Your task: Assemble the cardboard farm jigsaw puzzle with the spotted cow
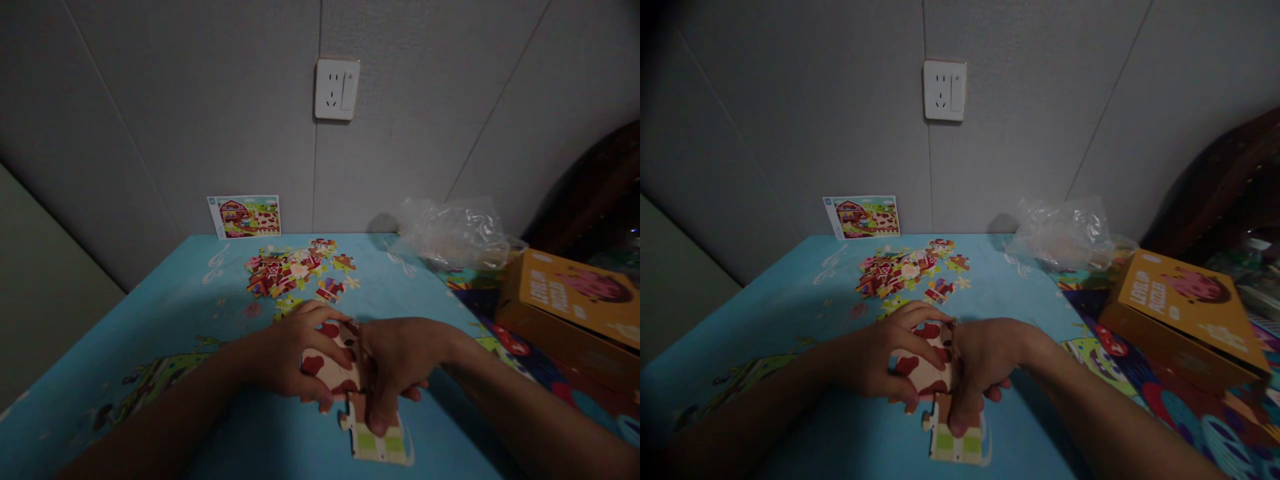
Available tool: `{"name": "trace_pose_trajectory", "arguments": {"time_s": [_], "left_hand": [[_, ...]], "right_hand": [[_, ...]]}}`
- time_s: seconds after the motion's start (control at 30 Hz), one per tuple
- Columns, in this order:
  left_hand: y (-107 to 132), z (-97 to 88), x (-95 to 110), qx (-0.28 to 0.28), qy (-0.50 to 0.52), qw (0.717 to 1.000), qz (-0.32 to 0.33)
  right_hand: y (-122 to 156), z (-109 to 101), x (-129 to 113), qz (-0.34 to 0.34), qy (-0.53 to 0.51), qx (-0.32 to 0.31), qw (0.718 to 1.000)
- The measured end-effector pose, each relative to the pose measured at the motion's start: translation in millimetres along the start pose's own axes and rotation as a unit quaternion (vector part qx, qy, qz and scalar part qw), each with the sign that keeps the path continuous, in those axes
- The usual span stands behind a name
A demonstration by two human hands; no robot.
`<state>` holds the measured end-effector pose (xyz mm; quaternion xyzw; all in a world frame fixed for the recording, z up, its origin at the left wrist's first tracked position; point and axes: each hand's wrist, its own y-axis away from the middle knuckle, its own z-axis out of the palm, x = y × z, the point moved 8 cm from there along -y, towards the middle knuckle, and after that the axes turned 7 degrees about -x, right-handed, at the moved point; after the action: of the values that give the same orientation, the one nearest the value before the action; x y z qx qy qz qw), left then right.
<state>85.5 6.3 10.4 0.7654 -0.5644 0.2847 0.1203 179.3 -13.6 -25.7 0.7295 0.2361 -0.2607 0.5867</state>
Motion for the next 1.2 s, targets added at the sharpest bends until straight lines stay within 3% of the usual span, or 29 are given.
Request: {"name": "trace_pose_trajectory", "arguments": {"time_s": [0.3, 0.67, 1.2], "left_hand": [[0, -1.1, 1, 0.001, 0.000, 1.000, 0.010], [0, -0.4, 0, -0.001, -0.004, 1.000, 0.014], [1, -0.2, 0, -0.003, -0.013, 1.000, 0.008]], "right_hand": [[7, 2, -5, -0.011, 0.054, -0.031, 0.998], [6, -7, 1, 0.020, 0.027, 0.025, 0.999], [3, -9, 6, 0.056, 0.047, 0.031, 0.997]]}}
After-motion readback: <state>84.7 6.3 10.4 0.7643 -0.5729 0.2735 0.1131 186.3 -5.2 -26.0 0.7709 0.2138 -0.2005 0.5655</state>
